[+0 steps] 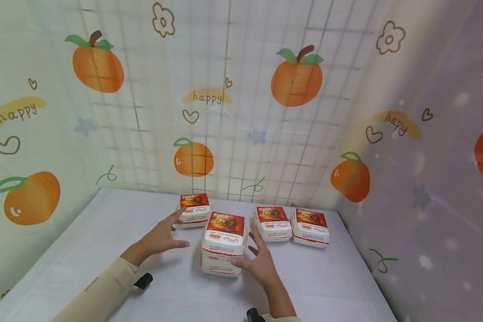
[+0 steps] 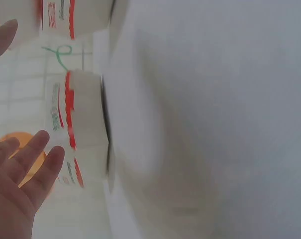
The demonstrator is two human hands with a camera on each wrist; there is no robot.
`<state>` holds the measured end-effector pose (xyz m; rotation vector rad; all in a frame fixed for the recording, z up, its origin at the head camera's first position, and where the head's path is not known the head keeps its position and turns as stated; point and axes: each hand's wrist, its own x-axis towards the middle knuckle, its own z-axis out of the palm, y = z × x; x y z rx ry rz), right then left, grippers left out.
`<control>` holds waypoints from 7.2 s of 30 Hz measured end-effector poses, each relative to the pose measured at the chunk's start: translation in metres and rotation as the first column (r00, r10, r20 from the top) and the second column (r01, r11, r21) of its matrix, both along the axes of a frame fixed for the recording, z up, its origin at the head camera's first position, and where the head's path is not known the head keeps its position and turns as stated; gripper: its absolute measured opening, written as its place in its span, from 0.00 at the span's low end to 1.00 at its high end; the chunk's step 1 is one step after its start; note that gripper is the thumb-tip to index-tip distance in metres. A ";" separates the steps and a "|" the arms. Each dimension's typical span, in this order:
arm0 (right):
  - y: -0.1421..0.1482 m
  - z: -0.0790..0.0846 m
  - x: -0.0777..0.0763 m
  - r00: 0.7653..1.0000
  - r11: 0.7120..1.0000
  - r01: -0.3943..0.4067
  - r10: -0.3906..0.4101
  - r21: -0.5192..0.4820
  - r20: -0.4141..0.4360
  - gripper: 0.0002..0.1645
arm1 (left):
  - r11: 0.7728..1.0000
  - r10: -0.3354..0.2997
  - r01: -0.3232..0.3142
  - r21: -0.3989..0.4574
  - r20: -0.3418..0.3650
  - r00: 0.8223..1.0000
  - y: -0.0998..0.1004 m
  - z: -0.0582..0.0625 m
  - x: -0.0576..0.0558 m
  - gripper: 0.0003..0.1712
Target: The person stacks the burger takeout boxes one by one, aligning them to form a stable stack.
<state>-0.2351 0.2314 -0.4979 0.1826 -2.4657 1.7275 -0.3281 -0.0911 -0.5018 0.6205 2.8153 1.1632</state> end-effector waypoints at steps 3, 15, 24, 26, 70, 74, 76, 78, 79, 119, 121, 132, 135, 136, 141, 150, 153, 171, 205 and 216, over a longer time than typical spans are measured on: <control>-0.001 0.004 0.003 1.000 1.000 0.004 -0.004 -0.008 0.007 0.70 | 1.000 0.025 -0.025 0.002 -0.008 1.000 -0.003 -0.002 -0.010 0.71; -0.008 0.033 0.020 0.999 0.998 -0.037 0.036 -0.056 -0.018 0.69 | 0.992 0.056 -0.054 0.111 -0.018 0.998 -0.016 -0.011 -0.042 0.65; -0.004 0.012 0.006 0.999 0.998 -0.008 0.005 -0.064 -0.043 0.68 | 0.997 0.066 -0.067 0.046 0.017 0.998 -0.024 -0.006 -0.069 0.64; -0.002 0.003 0.001 0.998 0.999 0.002 -0.005 -0.053 -0.058 0.67 | 0.997 0.062 -0.064 0.041 0.033 0.998 -0.024 -0.005 -0.074 0.64; 0.000 0.008 -0.002 0.994 0.999 -0.006 0.002 -0.032 -0.108 0.64 | 0.997 0.041 -0.047 0.068 0.088 0.995 0.000 -0.028 -0.109 0.72; 0.000 0.007 -0.004 0.995 0.999 -0.009 0.005 -0.039 -0.101 0.64 | 0.997 0.035 -0.040 0.068 0.082 0.996 0.001 -0.029 -0.109 0.72; 0.000 0.007 -0.004 0.995 0.999 -0.007 0.003 -0.042 -0.102 0.64 | 0.997 0.021 -0.027 0.076 0.084 0.996 0.002 -0.032 -0.111 0.73; 0.000 0.007 -0.004 0.994 0.999 -0.006 0.001 -0.040 -0.113 0.64 | 0.996 0.013 -0.021 0.083 0.087 0.996 0.004 -0.033 -0.112 0.73; 0.000 0.007 -0.004 0.993 0.999 -0.006 0.002 -0.040 -0.118 0.64 | 0.997 0.015 -0.022 0.079 0.090 0.996 0.004 -0.035 -0.113 0.73; -0.001 0.013 -0.003 0.989 1.000 -0.003 0.002 -0.004 -0.145 0.62 | 0.982 0.008 0.003 0.188 -0.056 0.998 -0.003 0.035 -0.088 0.68; 0.000 0.015 -0.003 0.988 1.000 -0.014 0.013 -0.006 -0.154 0.61 | 0.982 0.018 -0.004 0.189 -0.070 0.997 -0.004 0.039 -0.087 0.69; 0.007 0.019 -0.009 0.988 0.998 -0.051 0.046 -0.027 -0.151 0.57 | 0.979 0.034 -0.019 0.201 -0.072 0.997 0.000 0.063 -0.074 0.75; 0.008 0.022 -0.008 0.983 0.998 -0.061 0.054 -0.034 -0.175 0.55 | 0.975 0.018 0.003 0.224 -0.091 0.996 0.003 0.072 -0.070 0.74; 0.008 0.023 -0.008 0.981 0.997 -0.063 0.056 -0.035 -0.184 0.55 | 0.972 0.010 0.014 0.235 -0.100 0.995 0.004 0.075 -0.068 0.74; 0.010 0.023 -0.010 0.972 0.997 -0.061 0.051 -0.037 -0.230 0.54 | 0.958 -0.056 0.091 0.271 -0.132 0.990 0.011 0.089 -0.055 0.73; 0.005 0.039 0.002 0.976 0.995 -0.080 0.065 -0.066 -0.206 0.57 | 0.948 -0.082 0.115 0.297 -0.121 0.989 0.025 0.092 -0.039 0.70; 0.000 0.054 0.011 0.980 0.993 -0.092 0.078 -0.072 -0.185 0.57 | 0.944 -0.096 0.132 0.302 -0.131 0.987 0.031 0.089 -0.034 0.70; 0.004 0.038 -0.001 0.985 0.997 -0.061 0.052 -0.051 -0.166 0.57 | 0.938 -0.206 0.239 0.251 -0.153 0.967 0.069 0.090 0.002 0.71; 0.004 0.040 0.005 0.974 0.998 0.022 -0.034 -0.053 -0.223 0.46 | 0.939 -0.233 0.273 0.211 -0.198 0.952 0.070 0.091 0.023 0.68; 0.003 0.047 0.011 0.972 0.997 0.013 -0.031 -0.077 -0.231 0.46 | 0.942 -0.217 0.254 0.219 -0.177 0.960 0.068 0.090 0.030 0.64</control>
